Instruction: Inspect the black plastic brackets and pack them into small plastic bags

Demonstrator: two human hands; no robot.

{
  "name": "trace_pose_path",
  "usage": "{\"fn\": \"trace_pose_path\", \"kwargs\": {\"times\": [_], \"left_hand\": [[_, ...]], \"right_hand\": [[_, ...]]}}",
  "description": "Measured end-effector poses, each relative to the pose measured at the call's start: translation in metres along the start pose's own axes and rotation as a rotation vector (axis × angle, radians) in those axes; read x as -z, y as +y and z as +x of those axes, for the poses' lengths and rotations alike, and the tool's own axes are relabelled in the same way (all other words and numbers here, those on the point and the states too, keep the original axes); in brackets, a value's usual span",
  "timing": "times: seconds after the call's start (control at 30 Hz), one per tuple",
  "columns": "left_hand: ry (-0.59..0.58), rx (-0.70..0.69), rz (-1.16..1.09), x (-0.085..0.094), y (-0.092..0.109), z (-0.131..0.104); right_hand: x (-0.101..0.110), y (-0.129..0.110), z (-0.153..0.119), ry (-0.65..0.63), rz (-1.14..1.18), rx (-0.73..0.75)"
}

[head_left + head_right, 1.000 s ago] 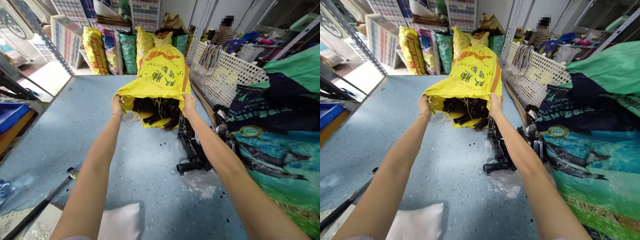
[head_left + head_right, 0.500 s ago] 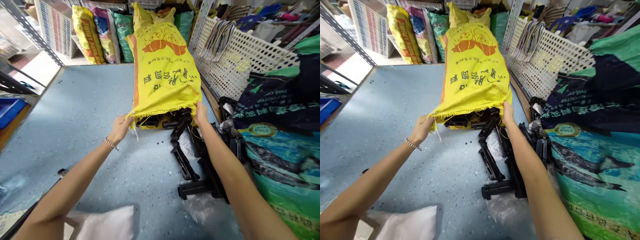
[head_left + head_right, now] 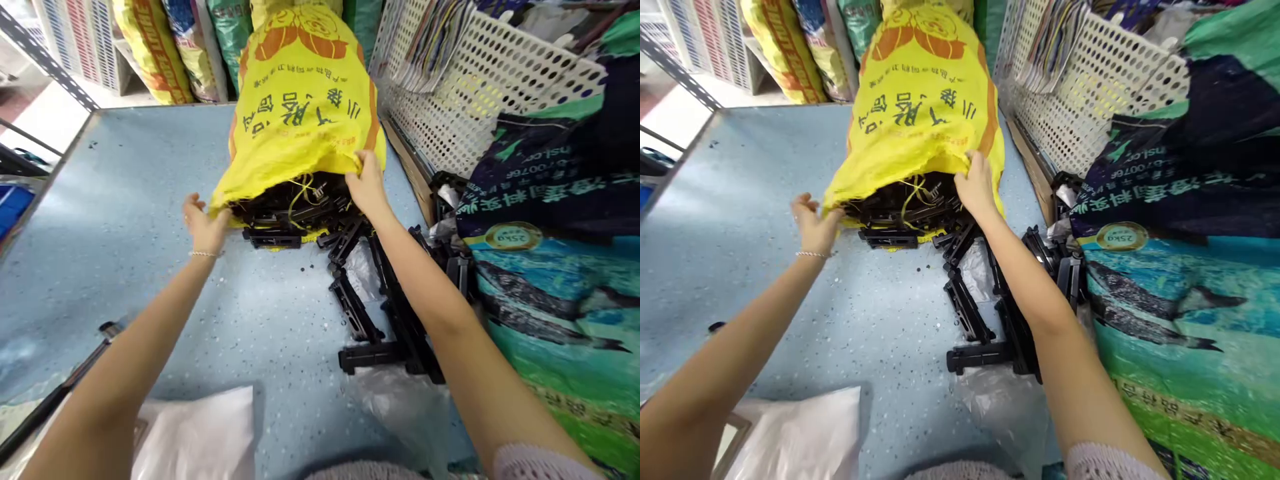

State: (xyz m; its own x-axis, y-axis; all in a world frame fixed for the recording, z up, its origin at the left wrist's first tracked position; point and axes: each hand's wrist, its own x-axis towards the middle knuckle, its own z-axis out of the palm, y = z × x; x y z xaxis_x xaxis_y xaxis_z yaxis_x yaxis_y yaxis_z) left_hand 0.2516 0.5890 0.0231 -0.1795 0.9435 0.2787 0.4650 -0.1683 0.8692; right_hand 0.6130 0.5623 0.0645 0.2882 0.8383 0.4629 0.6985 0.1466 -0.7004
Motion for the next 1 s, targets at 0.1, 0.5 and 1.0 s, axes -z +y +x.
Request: {"fn": "trace_pose_path", "kwargs": {"times": [0.1,0.5,1.0], "left_hand": [[-0.17,-0.477,0.222,-0.006,0.014,-0.056],[-0.336,-0.304,0.633,-0.064,0.045,0.022],[-0.674,0.385,-0.41,-0.057,0.06,0.148]], "right_hand": [[0.005,-0.029,-0.045,-0.072,-0.246,0.262],[-0.01,-0.019,0.003,-0.052,-0.407,0.159],[-0.118,-0.104,0.183,-0.356,-0.355,-0.009]]}}
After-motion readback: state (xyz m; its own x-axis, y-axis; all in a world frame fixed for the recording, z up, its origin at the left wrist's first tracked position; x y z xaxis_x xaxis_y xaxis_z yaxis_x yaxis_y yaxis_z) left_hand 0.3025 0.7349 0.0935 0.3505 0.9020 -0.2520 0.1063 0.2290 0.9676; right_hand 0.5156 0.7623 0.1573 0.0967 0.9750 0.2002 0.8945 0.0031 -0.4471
